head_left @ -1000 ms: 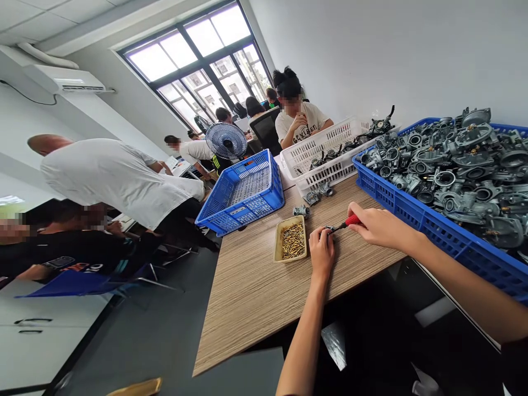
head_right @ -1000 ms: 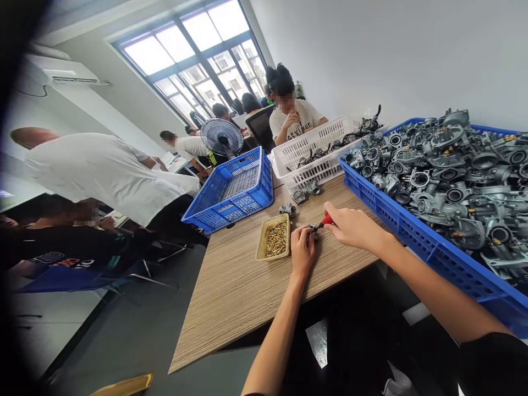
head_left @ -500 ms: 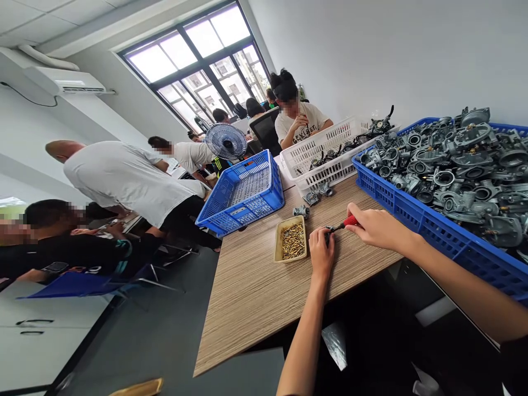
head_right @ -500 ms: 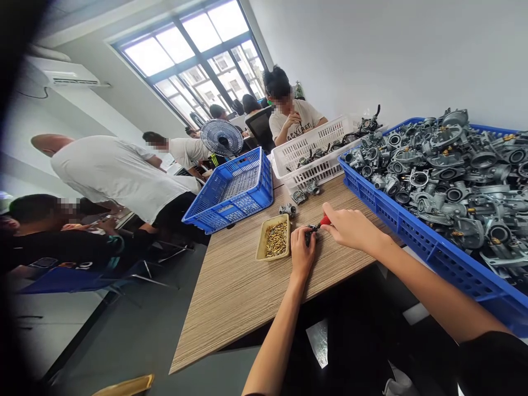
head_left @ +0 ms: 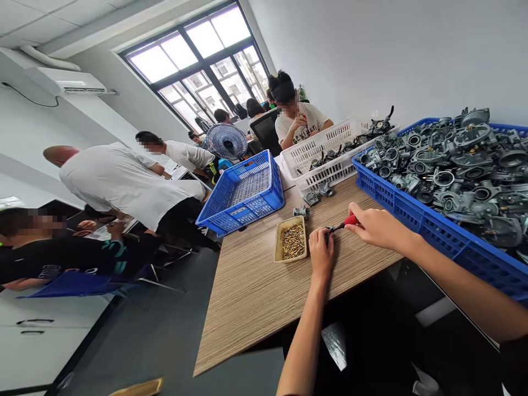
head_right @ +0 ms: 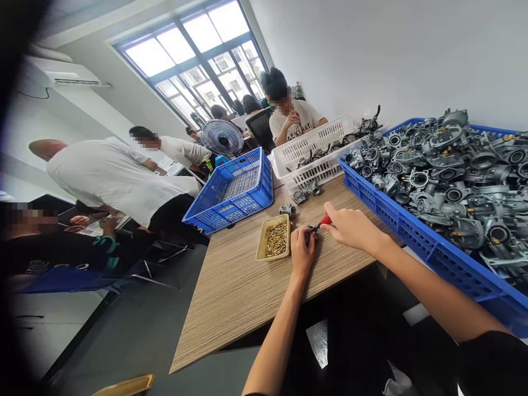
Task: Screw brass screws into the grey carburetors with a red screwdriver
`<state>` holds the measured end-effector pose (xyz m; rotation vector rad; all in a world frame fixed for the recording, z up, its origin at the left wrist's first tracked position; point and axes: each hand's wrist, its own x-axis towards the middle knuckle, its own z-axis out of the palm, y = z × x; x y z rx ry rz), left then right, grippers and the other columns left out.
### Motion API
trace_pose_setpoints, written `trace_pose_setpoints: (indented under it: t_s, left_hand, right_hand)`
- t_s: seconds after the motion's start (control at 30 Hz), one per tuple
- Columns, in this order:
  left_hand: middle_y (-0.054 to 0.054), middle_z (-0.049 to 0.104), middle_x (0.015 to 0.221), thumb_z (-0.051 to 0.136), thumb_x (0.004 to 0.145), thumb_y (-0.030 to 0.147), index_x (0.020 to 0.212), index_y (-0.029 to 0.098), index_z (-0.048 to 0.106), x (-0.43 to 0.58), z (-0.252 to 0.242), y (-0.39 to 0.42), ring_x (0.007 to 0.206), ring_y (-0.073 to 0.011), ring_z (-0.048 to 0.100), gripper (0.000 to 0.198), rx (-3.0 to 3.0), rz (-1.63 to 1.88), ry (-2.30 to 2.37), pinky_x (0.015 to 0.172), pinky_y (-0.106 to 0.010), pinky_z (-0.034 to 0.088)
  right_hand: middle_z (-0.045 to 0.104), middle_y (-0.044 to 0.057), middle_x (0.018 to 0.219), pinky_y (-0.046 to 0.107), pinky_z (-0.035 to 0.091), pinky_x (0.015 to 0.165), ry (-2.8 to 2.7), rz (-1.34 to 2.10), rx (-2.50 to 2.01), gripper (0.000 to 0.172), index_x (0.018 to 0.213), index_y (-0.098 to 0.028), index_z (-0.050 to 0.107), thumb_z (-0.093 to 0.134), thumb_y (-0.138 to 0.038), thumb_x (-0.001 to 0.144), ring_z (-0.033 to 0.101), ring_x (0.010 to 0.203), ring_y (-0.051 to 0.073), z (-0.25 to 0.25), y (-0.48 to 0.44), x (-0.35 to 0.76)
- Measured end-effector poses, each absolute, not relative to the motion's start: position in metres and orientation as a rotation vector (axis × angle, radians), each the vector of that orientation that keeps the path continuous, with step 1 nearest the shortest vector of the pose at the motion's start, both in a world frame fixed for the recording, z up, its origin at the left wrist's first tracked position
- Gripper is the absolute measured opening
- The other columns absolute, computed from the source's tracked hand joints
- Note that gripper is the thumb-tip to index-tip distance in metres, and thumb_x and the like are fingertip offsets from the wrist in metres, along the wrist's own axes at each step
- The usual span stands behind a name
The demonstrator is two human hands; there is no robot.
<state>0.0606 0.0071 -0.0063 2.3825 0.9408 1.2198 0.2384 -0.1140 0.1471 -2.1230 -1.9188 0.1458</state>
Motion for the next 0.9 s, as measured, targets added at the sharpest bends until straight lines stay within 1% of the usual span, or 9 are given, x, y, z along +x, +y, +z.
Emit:
trace_pose_setpoints:
  t_s: [0.1,0.17,0.3,0.4,0.57,0.67,0.77,0.9]
  left_hand:
    - [-0.008,0.067,0.112,0.056,0.103,0.024,0.108,0.024,0.063,0.0605,-0.0065,0.0073,0.110,-0.0242,0.061,0.008,2.396,1.216,0.941,0.100,-0.042,0.051]
    - [-0.008,0.067,0.113,0.056,0.103,0.024,0.108,0.024,0.063,0.0604,-0.0065,0.0074,0.110,-0.0240,0.061,0.009,2.400,1.212,0.943,0.100,-0.042,0.051]
    - [-0.008,0.067,0.113,0.055,0.103,0.024,0.109,0.024,0.064,0.0604,-0.0058,0.0070,0.111,-0.0240,0.061,0.010,2.398,1.215,0.942,0.101,-0.042,0.051]
    - [-0.008,0.067,0.113,0.055,0.103,0.023,0.110,0.024,0.064,0.0603,-0.0049,0.0064,0.111,-0.0238,0.060,0.011,2.402,1.215,0.935,0.101,-0.042,0.051]
    - [-0.009,0.067,0.114,0.054,0.104,0.023,0.110,0.024,0.064,0.0601,-0.0045,0.0064,0.111,-0.0239,0.061,0.012,2.405,1.212,0.930,0.100,-0.042,0.051]
    - [-0.009,0.067,0.114,0.054,0.104,0.024,0.110,0.024,0.065,0.0600,-0.0054,0.0071,0.112,-0.0243,0.061,0.012,2.401,1.216,0.930,0.101,-0.042,0.051]
    - [-0.009,0.067,0.114,0.054,0.104,0.024,0.110,0.024,0.065,0.0601,-0.0066,0.0077,0.113,-0.0246,0.061,0.012,2.399,1.222,0.932,0.101,-0.043,0.050]
    - [-0.009,0.067,0.115,0.054,0.104,0.022,0.111,0.024,0.065,0.0601,-0.0074,0.0080,0.114,-0.0245,0.061,0.013,2.406,1.222,0.930,0.101,-0.043,0.050]
  right_hand:
    - [0.076,0.006,0.086,0.030,0.027,0.059,-1.898,0.155,-2.110,0.023,0.115,-0.021,0.048,0.052,-0.043,0.108,0.074,0.080,0.028,0.1461,-0.1135,0.2397]
    - [0.076,0.005,0.089,0.029,0.029,0.060,-1.886,0.211,-2.055,0.022,0.118,-0.023,0.047,0.055,-0.039,0.107,0.075,0.082,0.027,0.1461,-0.1140,0.2404]
    - [0.077,0.004,0.098,0.028,0.034,0.063,-1.886,0.318,-1.952,0.026,0.125,-0.024,0.044,0.058,-0.031,0.104,0.075,0.089,0.026,0.1461,-0.1148,0.2403]
    - [0.076,0.005,0.101,0.028,0.035,0.065,-1.895,0.308,-1.938,0.026,0.126,-0.024,0.044,0.055,-0.030,0.104,0.075,0.091,0.027,0.1440,-0.1139,0.2406]
    - [0.076,0.005,0.100,0.029,0.035,0.065,-1.918,0.294,-1.915,0.028,0.128,-0.024,0.043,0.056,-0.030,0.104,0.074,0.090,0.027,0.1423,-0.1136,0.2412]
    - [0.076,0.005,0.100,0.029,0.034,0.064,-1.932,0.281,-1.931,0.022,0.124,-0.023,0.045,0.054,-0.029,0.105,0.075,0.090,0.027,0.1449,-0.1145,0.2400]
    - [0.076,0.006,0.094,0.029,0.031,0.062,-1.920,0.234,-2.010,0.016,0.117,-0.022,0.047,0.052,-0.033,0.107,0.075,0.086,0.028,0.1473,-0.1143,0.2378]
    - [0.077,0.007,0.090,0.030,0.030,0.060,-1.899,0.173,-2.098,0.021,0.116,-0.021,0.048,0.051,-0.040,0.109,0.075,0.082,0.029,0.1468,-0.1123,0.2361]
